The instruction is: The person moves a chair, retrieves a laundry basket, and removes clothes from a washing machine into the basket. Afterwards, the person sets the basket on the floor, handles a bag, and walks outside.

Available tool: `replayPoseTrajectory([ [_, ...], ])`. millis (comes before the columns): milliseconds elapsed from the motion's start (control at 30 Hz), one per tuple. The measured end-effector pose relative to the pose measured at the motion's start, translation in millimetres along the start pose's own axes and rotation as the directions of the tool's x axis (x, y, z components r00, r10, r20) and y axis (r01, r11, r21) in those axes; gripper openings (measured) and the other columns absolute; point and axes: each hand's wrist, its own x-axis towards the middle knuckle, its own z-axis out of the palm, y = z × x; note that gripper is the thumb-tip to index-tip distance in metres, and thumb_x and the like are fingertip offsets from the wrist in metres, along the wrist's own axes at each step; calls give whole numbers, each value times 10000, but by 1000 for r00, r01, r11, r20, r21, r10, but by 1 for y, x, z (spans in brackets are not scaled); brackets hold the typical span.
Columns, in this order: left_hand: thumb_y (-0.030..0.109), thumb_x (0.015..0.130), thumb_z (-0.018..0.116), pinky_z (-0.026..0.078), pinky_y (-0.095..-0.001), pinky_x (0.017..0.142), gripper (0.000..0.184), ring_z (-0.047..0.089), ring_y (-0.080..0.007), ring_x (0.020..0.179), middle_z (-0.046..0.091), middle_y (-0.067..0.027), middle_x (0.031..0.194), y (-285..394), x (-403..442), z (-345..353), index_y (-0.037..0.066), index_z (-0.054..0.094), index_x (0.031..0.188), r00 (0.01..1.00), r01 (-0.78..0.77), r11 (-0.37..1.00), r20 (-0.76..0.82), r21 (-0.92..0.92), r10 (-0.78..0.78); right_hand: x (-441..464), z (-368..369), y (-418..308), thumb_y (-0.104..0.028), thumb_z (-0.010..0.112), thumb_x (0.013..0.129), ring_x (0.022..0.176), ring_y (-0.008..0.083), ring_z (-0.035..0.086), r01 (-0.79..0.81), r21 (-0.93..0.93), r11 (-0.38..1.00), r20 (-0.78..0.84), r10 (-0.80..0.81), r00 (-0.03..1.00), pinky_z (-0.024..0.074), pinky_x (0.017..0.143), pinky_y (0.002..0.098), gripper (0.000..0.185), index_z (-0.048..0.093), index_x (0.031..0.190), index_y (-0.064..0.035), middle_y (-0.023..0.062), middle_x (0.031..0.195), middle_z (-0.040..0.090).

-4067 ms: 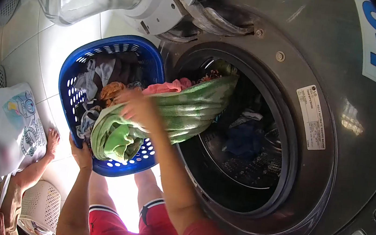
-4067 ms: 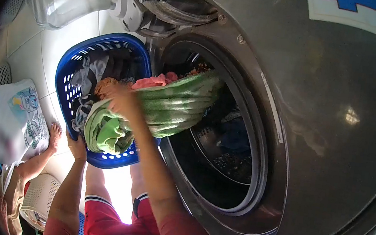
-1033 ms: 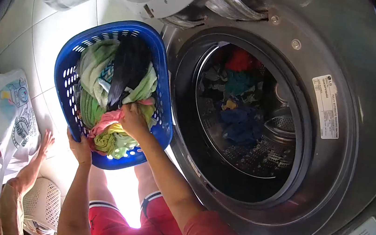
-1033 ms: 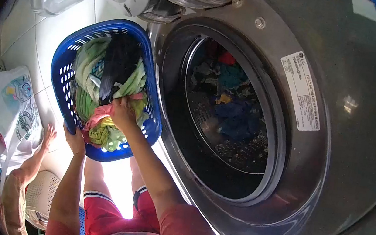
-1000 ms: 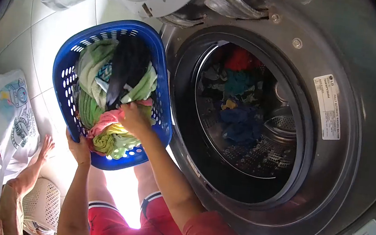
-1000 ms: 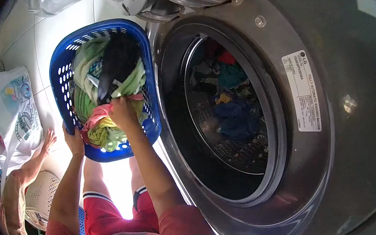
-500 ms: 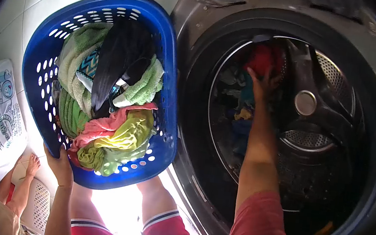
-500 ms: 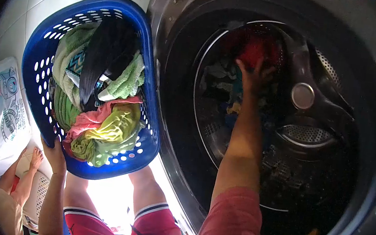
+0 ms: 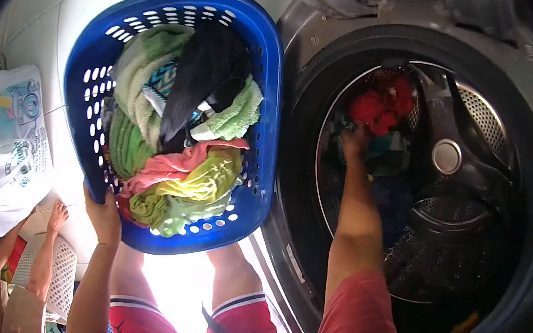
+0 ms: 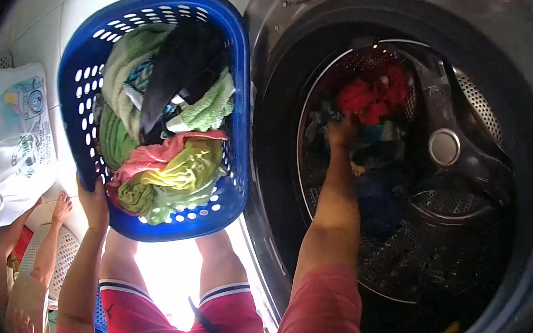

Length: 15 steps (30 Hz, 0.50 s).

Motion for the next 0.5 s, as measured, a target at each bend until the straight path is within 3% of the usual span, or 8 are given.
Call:
replayPoseTrajectory([
  [67,-37,691,432,364,-274,744,400,485,-185,823,503,-122,923,5,-1,-1,-18,355,1084,999,-47,998,12,29,47,-28,-8,-15,-235,545,600,1000,310,409,30,342,939,-60,-10,998,354,778,394,531,394,1090,-99,163,1098,419],
  [133,-34,681,436,360,-282,754,437,483,-202,833,488,-133,935,11,-2,-2,-5,346,1107,1000,-4,999,4,33,3,-70,-21,-41,-163,522,592,962,283,438,126,708,695,-151,-24,988,348,772,358,519,398,1089,-82,135,1051,455],
  [233,-42,664,430,357,-294,769,484,486,-233,864,482,-156,971,20,-2,-4,8,327,1134,998,-60,998,7,-1,60,-140,-72,-101,-68,473,599,928,215,442,-28,814,581,-39,102,994,341,796,296,513,362,1098,-20,123,993,455],
  [300,-50,656,422,353,-307,779,552,481,-267,887,464,-173,1006,14,-1,-6,48,281,1181,996,-87,994,-23,63,89,-172,-80,-113,-19,431,589,882,199,469,-6,992,122,4,15,1000,389,751,294,489,367,1074,-25,120,963,461],
  [333,-53,654,419,352,-309,780,579,477,-273,892,453,-178,1023,20,-1,-5,64,261,1199,993,-114,992,-27,57,116,-188,-73,-115,18,402,567,836,191,495,98,968,229,-93,-31,995,429,700,292,508,358,1070,-35,113,954,457],
  [400,-54,652,416,347,-308,789,598,467,-271,918,438,-175,1054,22,-1,-6,75,243,1210,995,-93,995,-19,37,93,-244,-104,-155,4,448,548,829,132,445,-158,987,14,158,6,987,380,707,247,513,375,1054,-25,73,933,445],
  [433,-55,650,414,342,-307,799,617,457,-269,945,422,-173,1086,21,-2,-5,86,225,1221,998,-63,998,-22,30,64,-268,-111,-163,7,465,555,847,125,444,-174,983,-54,169,-86,982,369,733,242,517,369,1062,-27,60,925,453],
  [500,-50,650,409,321,-310,825,613,424,-267,992,408,-163,1110,21,-3,-5,78,224,1219,997,-78,997,-15,21,79,-305,-137,-192,-10,561,531,933,134,434,-233,971,-52,220,-178,959,332,817,251,608,348,1100,-42,62,1007,447],
])
